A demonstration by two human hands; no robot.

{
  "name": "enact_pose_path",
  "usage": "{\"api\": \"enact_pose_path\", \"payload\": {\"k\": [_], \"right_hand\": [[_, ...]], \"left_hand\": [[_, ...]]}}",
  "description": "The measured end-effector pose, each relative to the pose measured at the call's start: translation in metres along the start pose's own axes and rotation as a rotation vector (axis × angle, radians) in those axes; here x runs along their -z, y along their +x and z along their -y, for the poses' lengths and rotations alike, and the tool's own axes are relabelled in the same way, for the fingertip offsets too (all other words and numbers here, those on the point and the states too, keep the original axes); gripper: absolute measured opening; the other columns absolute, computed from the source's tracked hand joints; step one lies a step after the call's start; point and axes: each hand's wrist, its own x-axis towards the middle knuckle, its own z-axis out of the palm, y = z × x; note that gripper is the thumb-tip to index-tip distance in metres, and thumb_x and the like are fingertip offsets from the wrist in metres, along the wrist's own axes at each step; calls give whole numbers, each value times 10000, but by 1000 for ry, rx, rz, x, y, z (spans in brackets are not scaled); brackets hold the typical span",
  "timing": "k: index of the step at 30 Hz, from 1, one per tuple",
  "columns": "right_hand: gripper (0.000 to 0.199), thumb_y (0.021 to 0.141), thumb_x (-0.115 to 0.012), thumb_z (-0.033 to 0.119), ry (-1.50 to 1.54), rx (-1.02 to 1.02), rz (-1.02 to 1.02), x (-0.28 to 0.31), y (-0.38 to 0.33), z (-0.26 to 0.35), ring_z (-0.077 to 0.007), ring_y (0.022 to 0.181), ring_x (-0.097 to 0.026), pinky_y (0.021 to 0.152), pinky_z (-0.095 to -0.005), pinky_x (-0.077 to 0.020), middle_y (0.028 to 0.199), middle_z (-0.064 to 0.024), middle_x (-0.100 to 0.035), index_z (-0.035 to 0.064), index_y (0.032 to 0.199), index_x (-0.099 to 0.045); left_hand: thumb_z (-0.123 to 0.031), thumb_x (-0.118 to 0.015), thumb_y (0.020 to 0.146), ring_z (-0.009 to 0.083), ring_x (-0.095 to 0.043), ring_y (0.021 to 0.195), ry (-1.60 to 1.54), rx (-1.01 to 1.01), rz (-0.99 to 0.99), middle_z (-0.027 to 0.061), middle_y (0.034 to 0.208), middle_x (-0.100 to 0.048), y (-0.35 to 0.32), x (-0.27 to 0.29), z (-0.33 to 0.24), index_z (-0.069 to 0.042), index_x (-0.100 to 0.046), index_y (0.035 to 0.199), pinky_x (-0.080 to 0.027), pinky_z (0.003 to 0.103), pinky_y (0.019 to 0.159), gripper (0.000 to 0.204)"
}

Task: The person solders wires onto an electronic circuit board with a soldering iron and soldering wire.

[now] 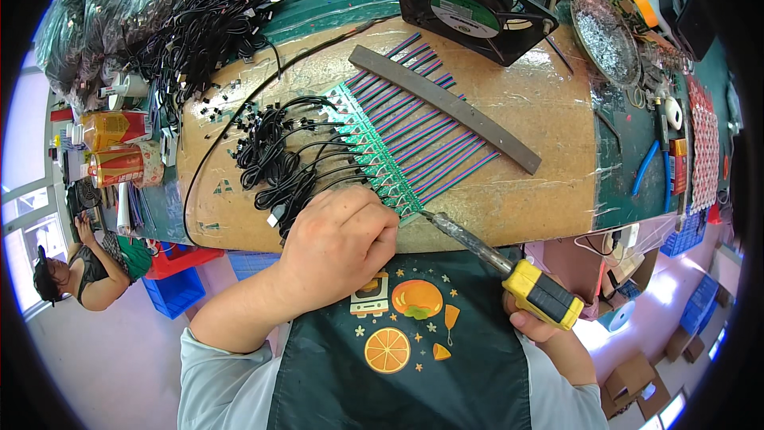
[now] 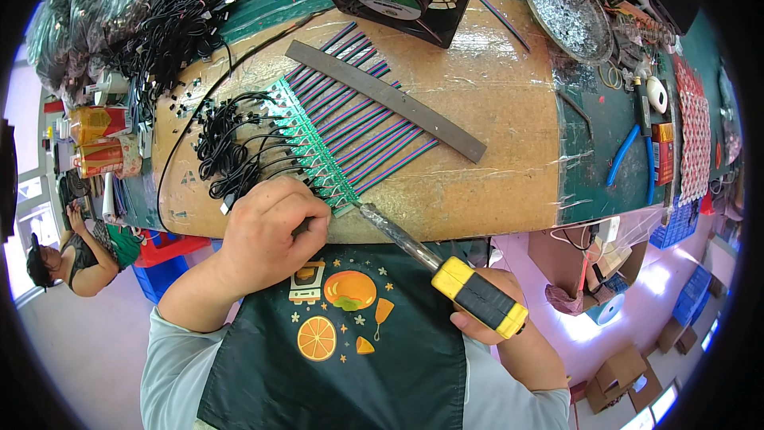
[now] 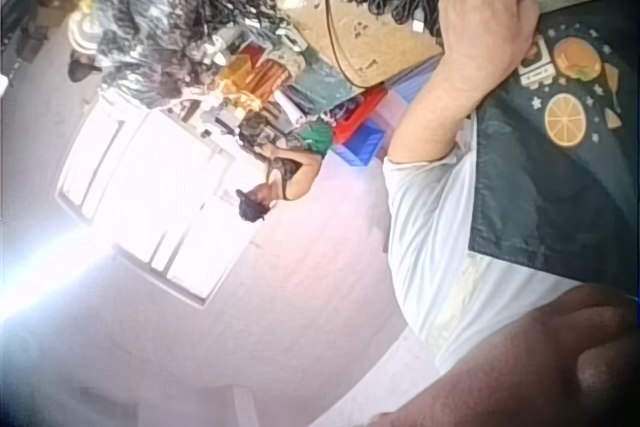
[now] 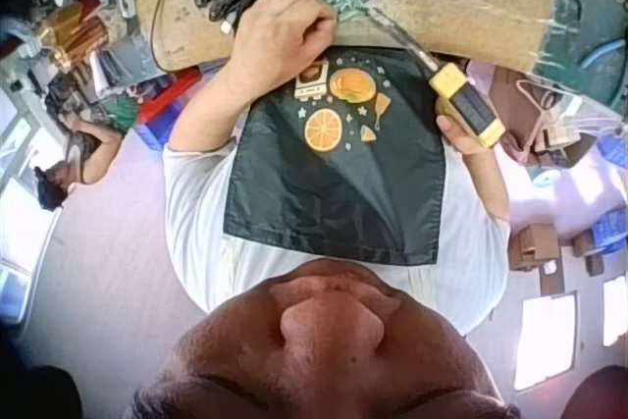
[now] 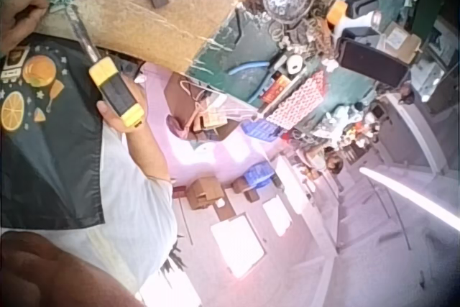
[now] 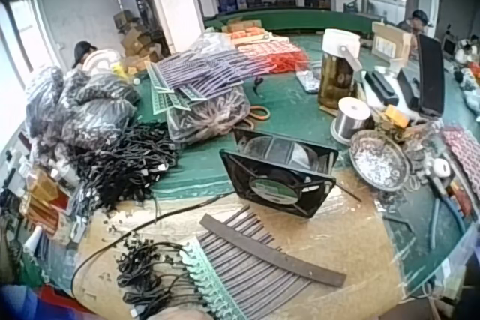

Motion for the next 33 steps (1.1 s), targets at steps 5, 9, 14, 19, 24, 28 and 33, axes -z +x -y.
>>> {"api": "enact_pose_path", "payload": {"k": [5, 9, 14, 19, 24, 28, 33], "right_hand": [[178, 816, -743, 139, 164, -89, -45, -1, -21, -14, -247, 548, -572, 524, -342, -460, 629, -55, -549, 90, 730, -596], [218, 855, -742, 175, 527, -113, -145, -3, -9, 0, -186, 540, -540, 495, -315, -419, 630, -48, -541, 34, 805, -583], [793, 830, -708, 655, 438, -28, -444, 11, 3, 11, -174, 727, -560, 632, -322, -480, 857, -75, -558, -11, 1194, -481], [693, 932, -552, 648, 521, 128, -682, 63, 38, 20, -120, 692, -439, 605, -263, -365, 824, -23, -452, 34, 1251, -505], [479, 990, -605, 480, 495, -83, -1041, 97, 98, 41, -158, 619, -532, 556, -302, -447, 739, -61, -538, 31, 1144, -543], [410, 966, -659, 456, 439, -193, -996, 118, 126, 37, -169, 655, -614, 575, -307, -521, 784, -73, -597, 70, 995, -524], [425, 964, -660, 462, 355, -275, -977, 118, 140, 35, -176, 694, -649, 596, -309, -544, 826, -79, -637, 55, 1000, -540]], "left_hand": [[2, -738, 699, 270, -636, 727, 0, 0, -4, 75, 800, -630, 1, -1, 0, -65, -660, 821, -510, 361, 653, 159], [3, -741, 703, 271, -637, 728, 5, -10, -3, 79, 802, -630, 3, -1, -1, -63, -658, 823, -512, 362, 655, 160], [2, -740, 717, 273, -638, 713, -19, -32, -27, 80, 791, -631, 3, 1, 1, -62, -656, 813, -516, 362, 637, 142], [-9, -739, 731, 282, -646, 704, -6, 3, -12, 87, 789, -639, 2, 3, 1, -56, -660, 809, -530, 366, 627, 121], [-75, -744, 769, 288, -662, 754, -49, 42, 27, 86, 819, -649, -1, 8, 0, -53, -688, 844, -543, 378, 660, 96], [-118, -775, 783, 283, -661, 800, -116, 73, 111, 106, 897, -655, 6, 23, -1, -54, -690, 914, -541, 368, 682, 169], [-134, -796, 759, 343, -635, 960, 66, 77, -224, 141, 993, -662, 26, 43, 31, -40, -675, 963, -515, 423, 830, 255]]}}
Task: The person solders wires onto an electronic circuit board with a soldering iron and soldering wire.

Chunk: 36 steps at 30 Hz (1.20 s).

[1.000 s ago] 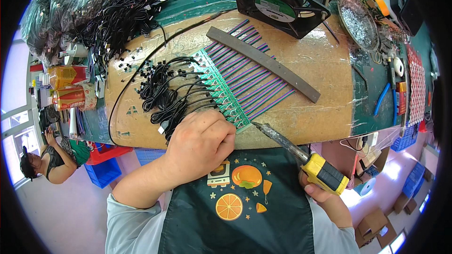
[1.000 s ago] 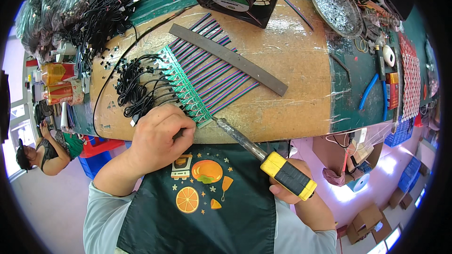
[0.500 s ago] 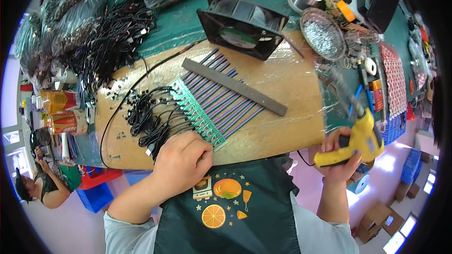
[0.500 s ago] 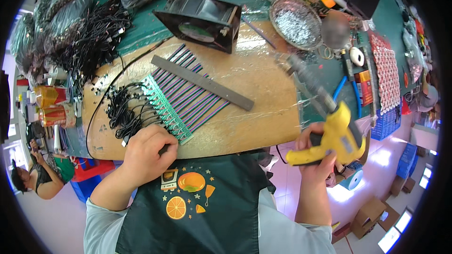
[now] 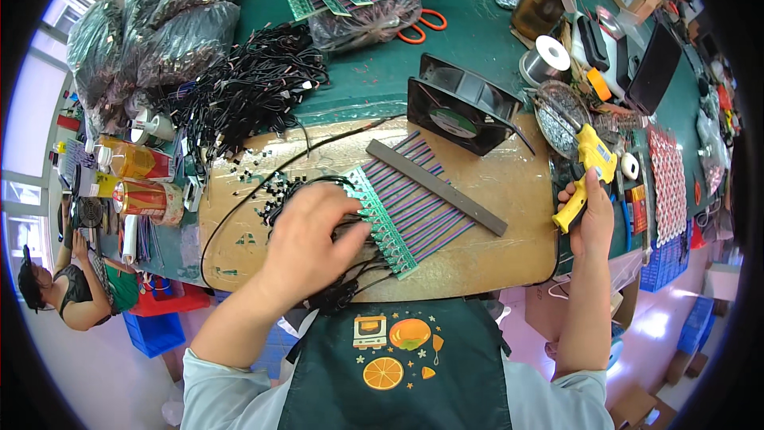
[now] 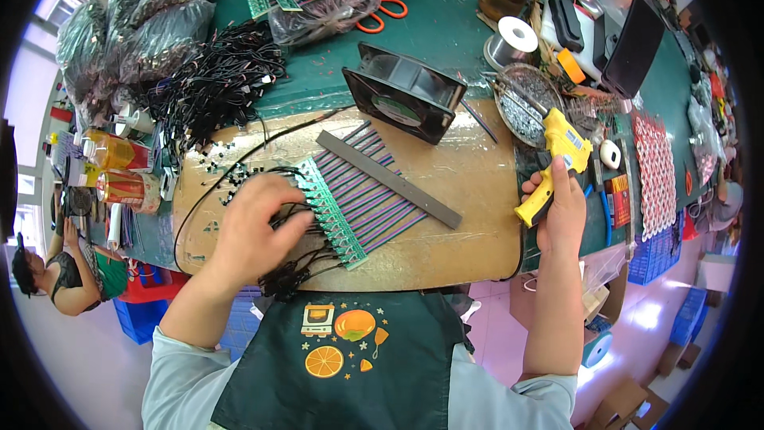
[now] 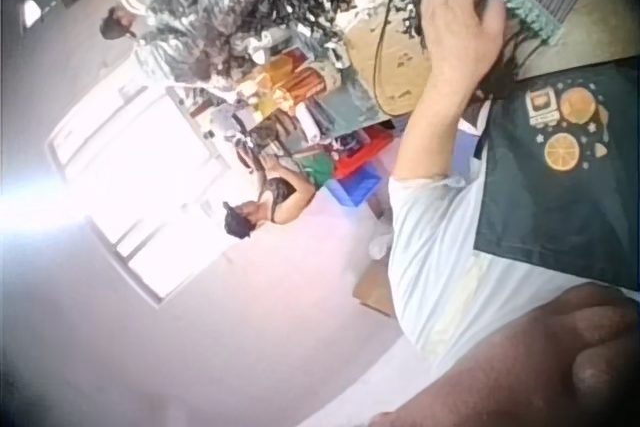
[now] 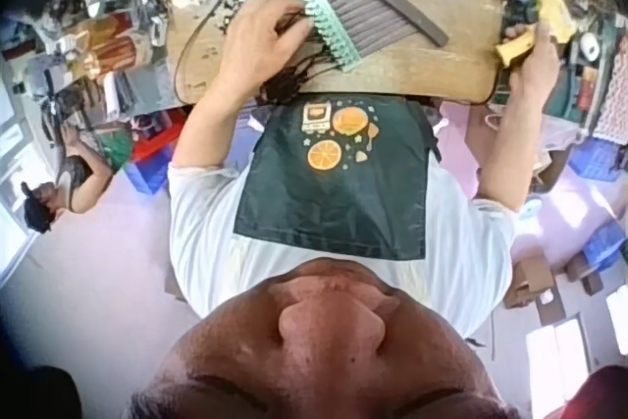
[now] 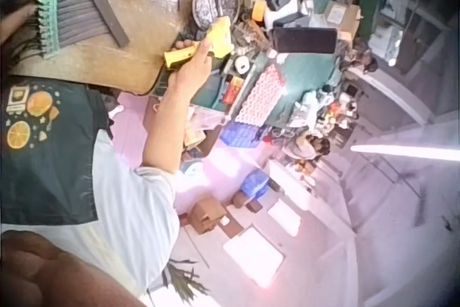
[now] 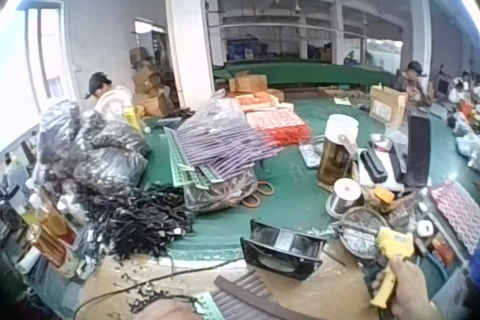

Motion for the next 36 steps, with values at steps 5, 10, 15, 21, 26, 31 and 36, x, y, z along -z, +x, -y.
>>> {"api": "enact_pose_path", "payload": {"k": [5, 10, 15, 21, 26, 31, 36], "right_hand": [[456, 1001, -598, 405, -382, 9, -45, 16, -14, 11, -106, 638, -613, 534, -247, -498, 890, -81, -696, -23, 1153, -646], [458, 973, -663, 355, -729, 150, -147, 22, -37, 15, -95, 635, -582, 557, -245, -482, 839, -66, -662, -32, 1217, -650], [315, 877, -756, 200, -926, 655, -160, 13, -62, 5, -172, 782, -620, 702, -316, -507, 912, -82, -663, 17, 1123, -684], [341, 765, -815, 196, -1087, 1060, 357, -76, -85, -10, -320, 891, -612, 799, -427, -500, 957, -116, -646, 68, 1056, -690], [342, 789, -798, 207, -1085, 1038, 515, -93, -64, -35, -342, 938, -606, 835, -436, -486, 995, -126, -637, 52, 1067, -675], [309, 814, -776, 179, -1062, 1032, 460, -91, -65, -37, -369, 957, -599, 856, -445, -484, 1001, -164, -627, 30, 1063, -669], [308, 805, -780, 162, -1138, 944, 478, -89, -61, -33, -374, 986, -606, 880, -437, -483, 1021, -174, -636, 20, 1054, -669]], "left_hand": [[-219, -800, 768, 343, -609, 1044, 154, 6, 5, 144, 1058, -676, 26, 5, 30, -40, -676, 1015, -468, 449, 924, 329], [-330, -801, 766, 346, -600, 1053, 248, 157, 226, 141, 1037, -681, 41, 3, 26, -49, -684, 1054, -424, 458, 958, 419], [-337, -820, 735, 347, -609, 1037, 205, 194, 279, 151, 1012, -681, 52, 1, 32, -39, -686, 1046, -434, 452, 947, 451], [-314, -818, 741, 356, -657, 884, 86, 250, 303, 184, 883, -678, 56, 5, 30, -9, -698, 953, -512, 433, 788, 391], [-308, -796, 777, 229, -612, 713, -91, 414, 339, 107, 775, -639, 49, 17, 22, -20, -665, 885, -493, 369, 674, 334], [-106, -739, 883, 82, -495, 701, -422, 467, 326, 5, 763, -560, 19, 62, -9, -31, -573, 883, -426, 265, 619, 182], [-86, -728, 887, 55, -510, 706, -1047, 513, 126, -11, 772, -549, -42, 117, 4, -43, -558, 927, -416, 261, 620, 180]]}}
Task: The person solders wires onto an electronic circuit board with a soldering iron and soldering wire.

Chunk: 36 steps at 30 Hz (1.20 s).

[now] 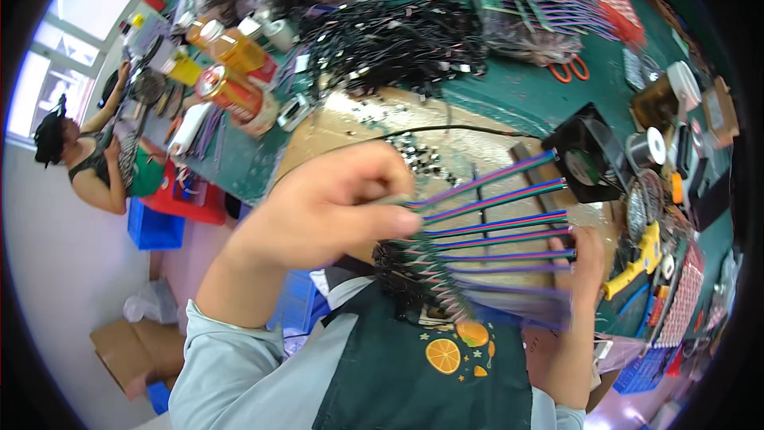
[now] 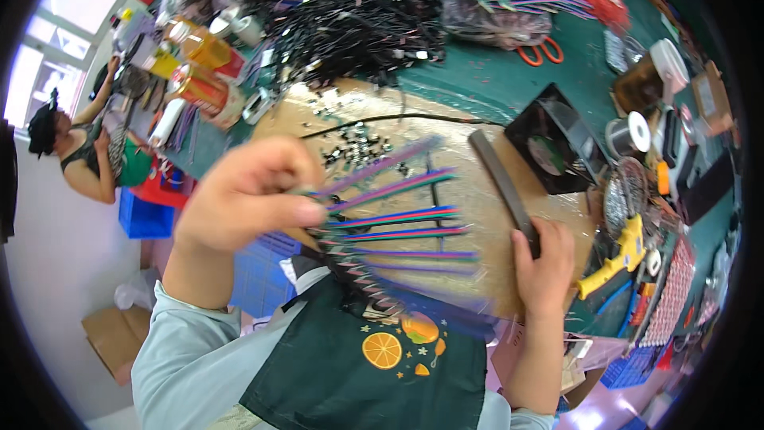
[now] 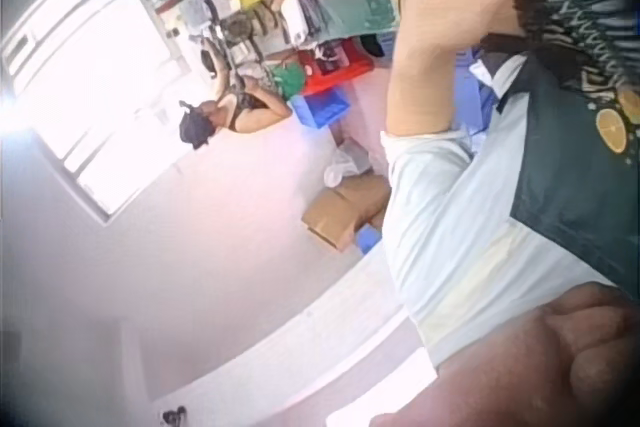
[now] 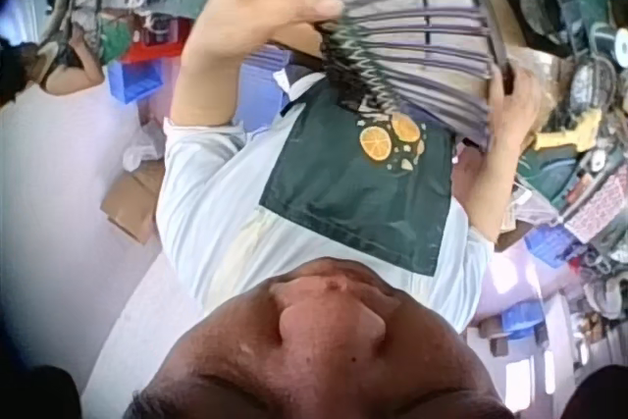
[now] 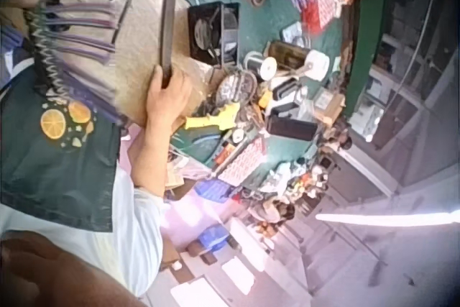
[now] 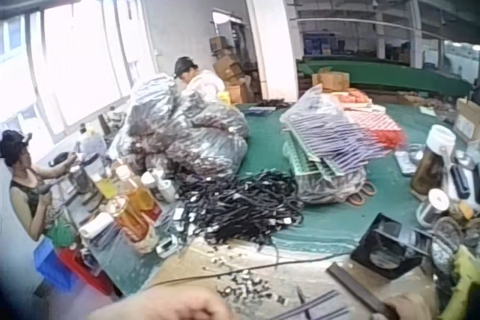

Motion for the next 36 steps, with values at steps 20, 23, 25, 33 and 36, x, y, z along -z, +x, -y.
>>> {"api": "enact_pose_path", "payload": {"k": [20, 23, 25, 33, 36], "right_hand": [[282, 878, -734, 147, 34, -27, -2, -7, -1, 1, -282, 922, -592, 836, -352, -472, 1003, -125, -618, 12, 1107, -639], [287, 883, -732, 153, 50, -52, -2, -7, -2, 0, -279, 926, -592, 841, -355, -470, 1010, -121, -621, 11, 1113, -638], [284, 887, -728, 155, 12, -31, 9, -7, -2, -3, -277, 928, -592, 839, -355, -469, 1013, -119, -621, 10, 1114, -636], [280, 883, -730, 157, -38, -9, 8, -9, 1, -2, -279, 919, -591, 828, -355, -468, 1010, -123, -626, 13, 1106, -641], [283, 883, -729, 145, 41, -14, -2, -7, 5, -9, -257, 903, -584, 813, -338, -467, 1005, -112, -620, 14, 1117, -638]], "left_hand": [[-307, -578, 1003, 244, -701, 789, -518, 27, -858, 140, 993, -717, -336, 262, 301, 7, -605, 1150, -591, 363, 716, 348], [-293, -552, 1016, 246, -681, 696, -714, 154, -1057, 137, 861, -701, -368, 254, 403, -7, -610, 1039, -586, 354, 640, 293], [-284, -544, 1019, 239, -684, 720, -789, 201, -1086, 135, 853, -695, -378, 242, 442, -11, -605, 1020, -587, 350, 650, 280], [-266, -550, 999, 351, -670, 1004, -561, 739, -1672, 189, 1119, -690, -372, 250, 493, 45, -607, 1180, -556, 485, 860, 365], [-300, -578, 967, 357, -643, 1114, -135, 496, -2001, 221, 1193, -678, -401, 319, 450, 74, -596, 1243, -518, 502, 926, 466]]}}
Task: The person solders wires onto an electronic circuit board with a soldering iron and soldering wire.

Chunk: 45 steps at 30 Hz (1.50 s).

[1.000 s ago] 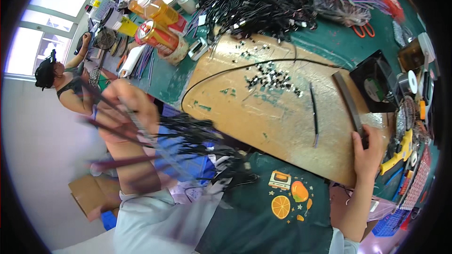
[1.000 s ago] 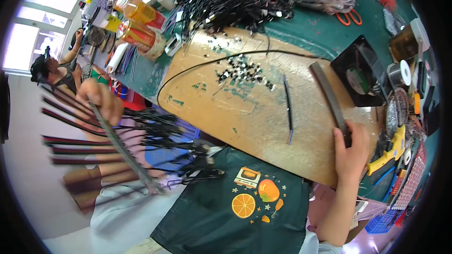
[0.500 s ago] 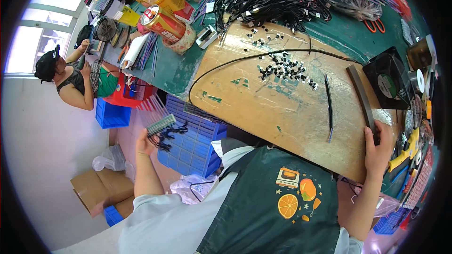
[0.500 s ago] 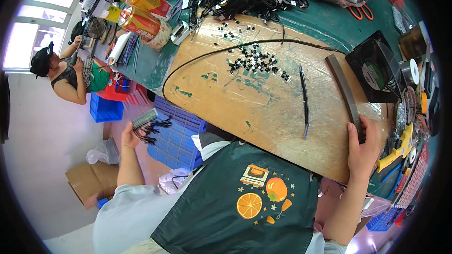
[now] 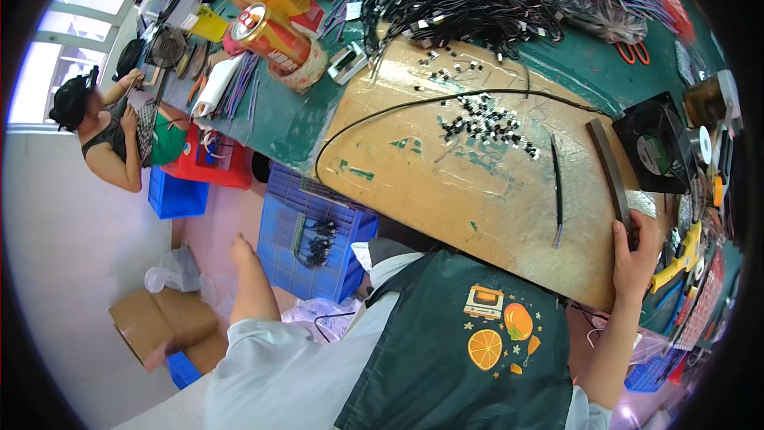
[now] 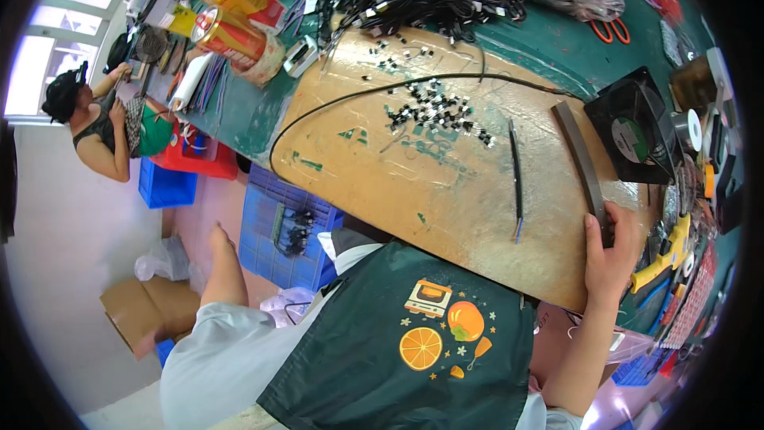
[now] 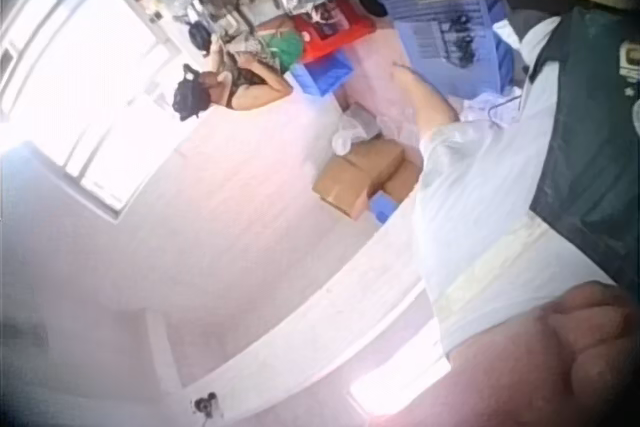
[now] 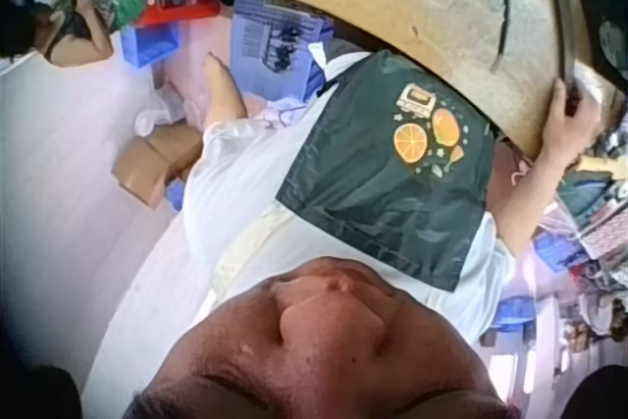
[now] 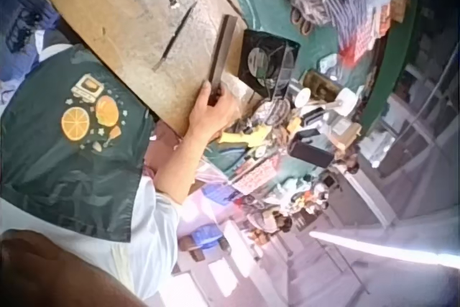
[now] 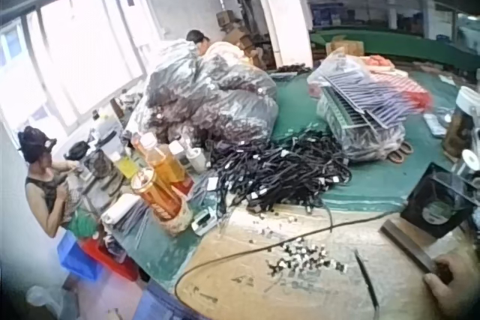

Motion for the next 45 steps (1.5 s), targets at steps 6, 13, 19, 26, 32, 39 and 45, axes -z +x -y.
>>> {"api": "enact_pose_path", "payload": {"k": [6, 13, 19, 26, 32, 39, 45], "right_hand": [[291, 816, -770, 123, -46, -9, -52, -5, -7, 10, -248, 853, -589, 762, -355, -479, 939, -104, -613, 23, 1056, -640], [318, 748, -812, 158, -29, -16, -118, -5, -9, 11, -333, 889, -598, 802, -424, -493, 958, -130, -623, 55, 1007, -659], [307, 724, -821, 173, -4, 45, -185, -3, -3, 12, -331, 872, -604, 771, -435, -491, 918, -111, -629, 72, 967, -662], [299, 720, -821, 198, 28, 35, -160, 0, -2, 12, -330, 882, -611, 792, -434, -480, 892, -104, -629, 86, 954, -673], [302, 714, -821, 188, 54, 25, -143, 1, -1, 13, -325, 879, -616, 788, -431, -485, 896, -99, -639, 80, 960, -682], [302, 720, -817, 189, 54, 41, -147, 0, 0, 12, -326, 882, -617, 791, -430, -487, 901, -101, -637, 76, 966, -684], [295, 731, -809, 199, 35, 38, -145, -1, -2, 12, -326, 892, -618, 803, -433, -487, 910, -104, -637, 76, 968, -684]], "left_hand": [[-122, -633, 994, 187, -632, 990, -127, -1123, 57, 110, 1091, -678, -255, -93, -246, 39, -637, 1140, -501, 307, 895, 217], [-24, -648, 955, 134, -639, 924, -609, -1398, 1016, 86, 1053, -678, -520, -191, -360, 19, -654, 1130, -511, 261, 836, 180], [-352, -721, 924, 168, -648, 808, -239, -892, 1484, 96, 963, -669, -677, -309, -421, 21, -644, 1119, -531, 285, 679, 429], [-484, -746, 867, 162, -589, 635, 112, -938, 1360, 95, 832, -641, -732, -391, -439, 16, -642, 955, -456, 309, 521, 518], [-439, -726, 864, 263, -656, 720, 95, -1317, 1019, 136, 773, -698, -729, -398, -446, 4, -705, 808, -508, 398, 680, 448], [-443, -650, 898, 386, -677, 868, 174, -1620, 728, 187, 887, -716, -725, -363, -470, -42, -725, 840, -520, 477, 796, 412], [-345, -688, 925, 193, -565, 607, 27, -1028, 1278, 66, 673, -591, -717, -364, -467, -35, -639, 831, -451, 346, 565, 328]]}}
